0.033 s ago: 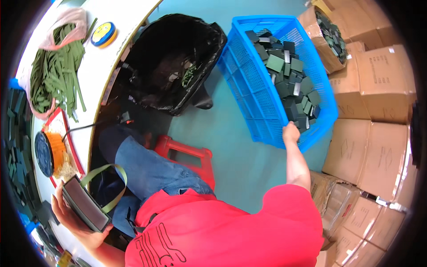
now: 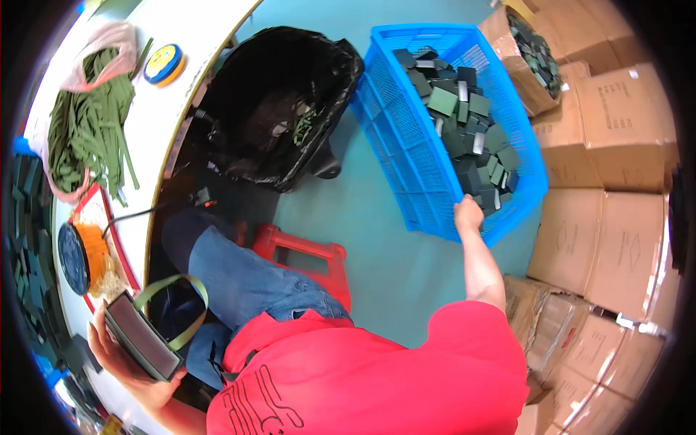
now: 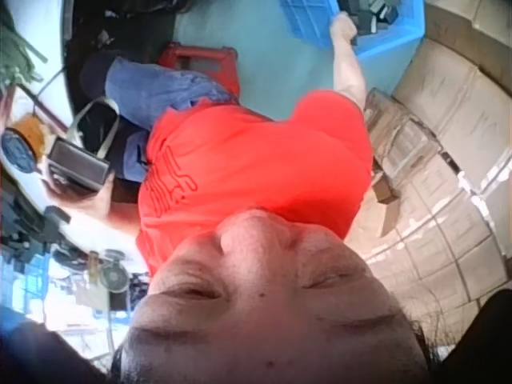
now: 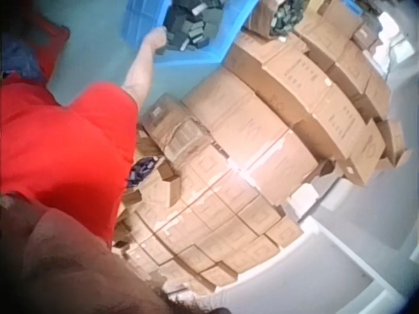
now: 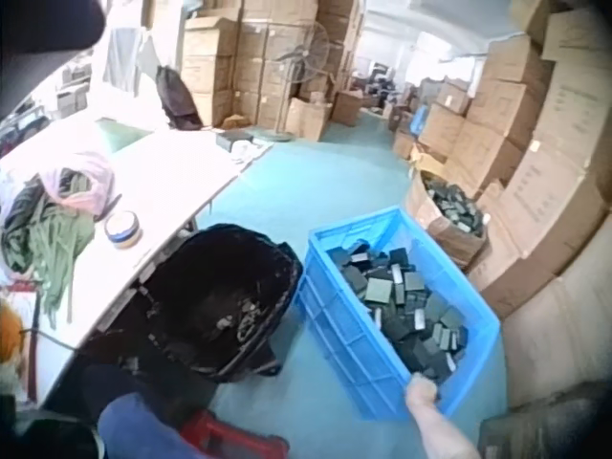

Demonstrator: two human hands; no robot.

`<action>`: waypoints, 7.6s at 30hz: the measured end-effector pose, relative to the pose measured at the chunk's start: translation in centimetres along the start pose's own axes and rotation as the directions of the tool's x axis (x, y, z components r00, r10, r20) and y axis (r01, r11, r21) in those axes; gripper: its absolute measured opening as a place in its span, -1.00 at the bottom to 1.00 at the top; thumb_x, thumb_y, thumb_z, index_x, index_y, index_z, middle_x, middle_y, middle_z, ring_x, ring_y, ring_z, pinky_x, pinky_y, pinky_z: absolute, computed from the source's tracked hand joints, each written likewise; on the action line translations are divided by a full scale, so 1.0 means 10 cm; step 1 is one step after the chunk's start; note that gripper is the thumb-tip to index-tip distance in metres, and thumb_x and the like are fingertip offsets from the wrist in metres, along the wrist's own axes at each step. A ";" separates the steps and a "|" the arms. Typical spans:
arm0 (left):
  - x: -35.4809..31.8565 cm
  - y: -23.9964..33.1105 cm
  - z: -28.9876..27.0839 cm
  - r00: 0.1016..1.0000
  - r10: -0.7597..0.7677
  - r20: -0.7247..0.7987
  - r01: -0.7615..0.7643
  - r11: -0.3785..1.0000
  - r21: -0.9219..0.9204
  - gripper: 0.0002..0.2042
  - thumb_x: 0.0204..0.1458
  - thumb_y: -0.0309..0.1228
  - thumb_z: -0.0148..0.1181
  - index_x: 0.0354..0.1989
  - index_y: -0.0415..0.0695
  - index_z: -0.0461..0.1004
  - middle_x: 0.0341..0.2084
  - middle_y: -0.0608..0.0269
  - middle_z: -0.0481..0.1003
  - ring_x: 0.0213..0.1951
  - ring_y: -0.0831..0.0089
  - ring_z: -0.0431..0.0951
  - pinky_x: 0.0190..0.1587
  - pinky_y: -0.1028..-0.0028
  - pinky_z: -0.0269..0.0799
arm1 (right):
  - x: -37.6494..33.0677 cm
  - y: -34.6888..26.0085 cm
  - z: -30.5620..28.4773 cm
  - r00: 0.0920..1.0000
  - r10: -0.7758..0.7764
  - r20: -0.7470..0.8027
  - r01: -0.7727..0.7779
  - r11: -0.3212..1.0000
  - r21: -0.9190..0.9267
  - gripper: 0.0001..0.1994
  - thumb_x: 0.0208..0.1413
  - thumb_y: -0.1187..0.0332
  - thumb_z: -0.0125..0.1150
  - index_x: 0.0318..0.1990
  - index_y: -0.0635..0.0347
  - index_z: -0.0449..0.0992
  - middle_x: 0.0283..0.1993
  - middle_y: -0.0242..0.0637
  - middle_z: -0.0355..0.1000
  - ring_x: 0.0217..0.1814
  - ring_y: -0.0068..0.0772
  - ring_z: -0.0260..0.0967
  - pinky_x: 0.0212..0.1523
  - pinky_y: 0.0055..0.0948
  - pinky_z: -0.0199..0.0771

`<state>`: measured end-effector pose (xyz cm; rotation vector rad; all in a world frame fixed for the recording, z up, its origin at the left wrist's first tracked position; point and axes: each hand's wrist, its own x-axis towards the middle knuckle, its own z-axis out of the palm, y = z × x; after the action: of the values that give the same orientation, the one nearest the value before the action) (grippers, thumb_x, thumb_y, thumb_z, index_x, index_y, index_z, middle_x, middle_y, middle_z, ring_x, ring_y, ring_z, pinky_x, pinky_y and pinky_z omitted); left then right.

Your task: The person wraps green ribbons around small dark green rectangular boxes. They pick up a box, thread a ribbon through a slot, and pull it tight. The person repeats this process for multiple boxes, placing the finished items into a blue crate. At the end, they open a small yellow container.

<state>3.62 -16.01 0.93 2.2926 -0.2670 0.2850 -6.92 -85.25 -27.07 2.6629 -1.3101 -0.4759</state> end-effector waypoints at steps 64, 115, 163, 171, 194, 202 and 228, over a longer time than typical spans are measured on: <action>-0.87 -1.01 -1.08 0.992 0.024 -0.123 -0.026 0.999 -0.019 0.11 -0.51 -0.28 0.67 0.37 -0.14 0.17 0.24 -0.02 0.33 0.19 0.00 0.36 0.21 0.11 0.32 | -4.24 -4.19 -2.79 0.055 -0.937 -0.346 0.126 -0.337 0.933 -0.92 0.33 0.49 0.13 -0.09 0.22 0.41 -0.37 -0.31 0.51 -0.48 -0.66 0.39 -0.45 -0.65 0.39; -0.94 -1.13 -1.31 0.845 -0.432 -0.315 0.522 0.795 0.308 -0.12 -0.44 -0.50 0.58 0.24 -0.13 0.33 0.28 0.01 0.27 0.34 -0.06 0.19 0.35 0.09 0.18 | -2.69 -5.35 -3.28 -0.315 -0.640 -0.700 0.903 -0.429 -0.015 -0.92 0.15 0.55 0.24 -0.21 0.28 0.49 -0.11 -0.15 0.47 -0.05 -0.12 0.42 -0.01 -0.31 0.43; -0.89 -1.19 -1.17 0.911 -0.302 -0.282 0.354 0.923 0.154 -0.16 -0.50 -0.30 0.63 0.15 -0.17 0.46 0.19 0.00 0.36 0.24 -0.01 0.32 0.24 0.11 0.27 | -3.95 -4.76 -2.96 0.230 -0.933 -0.278 -0.183 -0.322 0.929 -0.88 0.30 0.39 0.16 -0.22 0.20 0.38 -0.39 -0.42 0.39 -0.58 -0.78 0.04 -0.58 -0.67 -0.03; -0.64 -1.07 -1.16 0.981 -0.039 -0.189 0.037 0.999 -0.013 -0.17 -0.49 -0.20 0.65 0.12 -0.14 0.50 0.15 0.02 0.39 0.19 -0.04 0.35 0.23 0.10 0.31 | -4.41 -4.41 -2.97 -0.294 -0.953 0.074 -0.040 0.090 0.995 -0.89 0.29 0.40 0.21 -0.20 0.22 0.43 -0.31 -0.47 0.43 -0.31 -0.74 0.32 -0.29 -0.66 0.34; -0.58 -0.98 -1.14 0.994 0.078 -0.075 -0.077 0.997 0.024 -0.23 -0.51 -0.21 0.64 0.04 -0.17 0.54 0.11 0.00 0.42 0.13 -0.03 0.40 0.17 0.10 0.31 | -4.65 -4.46 -2.87 -0.417 -0.835 0.358 0.311 0.239 0.920 -0.75 0.27 0.31 0.21 -0.38 0.28 0.42 -0.46 -0.44 0.43 -0.41 -0.75 0.32 -0.39 -0.62 0.32; -0.61 -0.97 -1.09 0.995 0.041 -0.089 -0.036 0.998 0.051 -0.28 -0.46 -0.26 0.59 0.05 -0.09 0.54 0.11 0.08 0.42 0.15 0.01 0.38 0.18 0.11 0.29 | -4.58 -4.54 -3.03 -0.460 -0.752 0.472 0.260 0.394 0.882 -0.73 0.37 0.27 0.07 -0.17 0.37 0.48 -0.28 -0.24 0.56 -0.28 -0.50 0.53 -0.23 -0.49 0.54; -0.60 -0.92 -1.03 0.990 0.042 -0.135 -0.020 0.987 0.159 -0.31 -0.46 -0.28 0.56 0.03 -0.06 0.54 0.10 0.11 0.42 0.13 0.04 0.39 0.16 0.10 0.27 | -4.66 -4.47 -2.66 -0.276 -0.946 0.172 0.397 0.051 0.916 -0.76 0.29 0.28 0.15 -0.30 0.31 0.57 -0.47 -0.34 0.48 -0.51 -0.65 0.23 -0.47 -0.53 0.26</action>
<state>-0.75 -1.67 -0.34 2.4117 -0.2161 0.4945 8.81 -21.52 -3.29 3.4193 1.2321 -2.1909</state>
